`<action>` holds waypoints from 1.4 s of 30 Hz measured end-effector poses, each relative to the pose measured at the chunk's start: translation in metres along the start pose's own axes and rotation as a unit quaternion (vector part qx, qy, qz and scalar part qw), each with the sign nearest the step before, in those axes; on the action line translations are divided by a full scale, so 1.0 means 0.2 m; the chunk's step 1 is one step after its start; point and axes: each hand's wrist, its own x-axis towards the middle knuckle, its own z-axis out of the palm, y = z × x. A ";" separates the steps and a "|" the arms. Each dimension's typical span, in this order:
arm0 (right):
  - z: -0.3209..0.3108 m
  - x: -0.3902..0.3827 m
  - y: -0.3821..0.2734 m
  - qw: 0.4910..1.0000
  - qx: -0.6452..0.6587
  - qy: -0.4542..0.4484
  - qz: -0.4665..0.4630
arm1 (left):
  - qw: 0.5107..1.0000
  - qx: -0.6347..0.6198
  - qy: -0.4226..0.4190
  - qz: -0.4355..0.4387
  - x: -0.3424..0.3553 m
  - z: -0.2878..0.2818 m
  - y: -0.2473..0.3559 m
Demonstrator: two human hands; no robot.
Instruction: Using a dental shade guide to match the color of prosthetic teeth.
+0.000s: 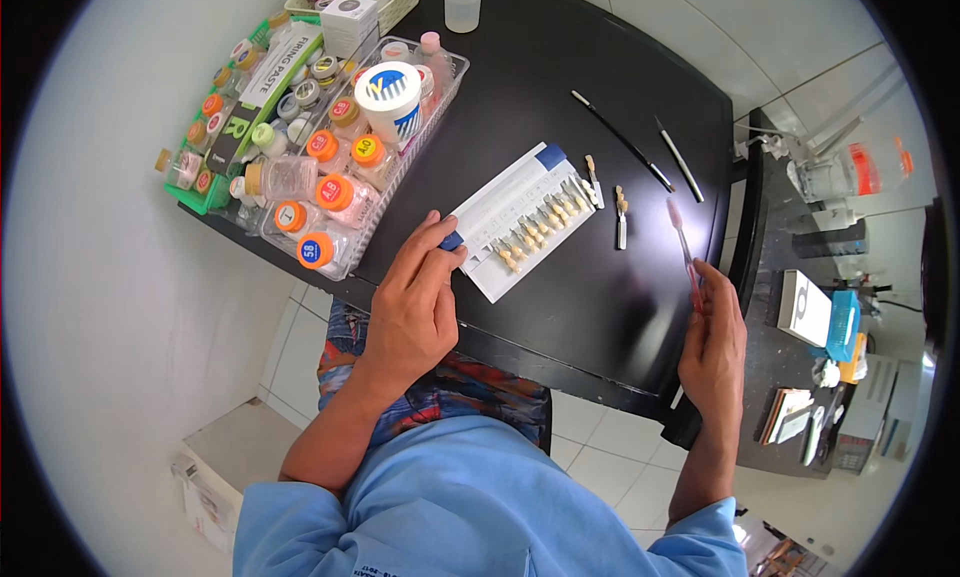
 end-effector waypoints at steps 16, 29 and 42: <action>0.04 -0.01 0.01 0.979 -0.022 -0.154 0.132 | 0.997 0.024 -0.076 -0.018 0.02 -0.04 0.04; 0.01 0.07 -0.04 0.985 -0.052 -0.164 0.015 | 0.995 0.041 -0.084 -0.031 0.02 -0.08 0.02; 0.21 0.87 0.35 0.985 -0.170 -0.006 -0.005 | 0.997 0.035 -0.069 -0.019 0.01 -0.09 -0.04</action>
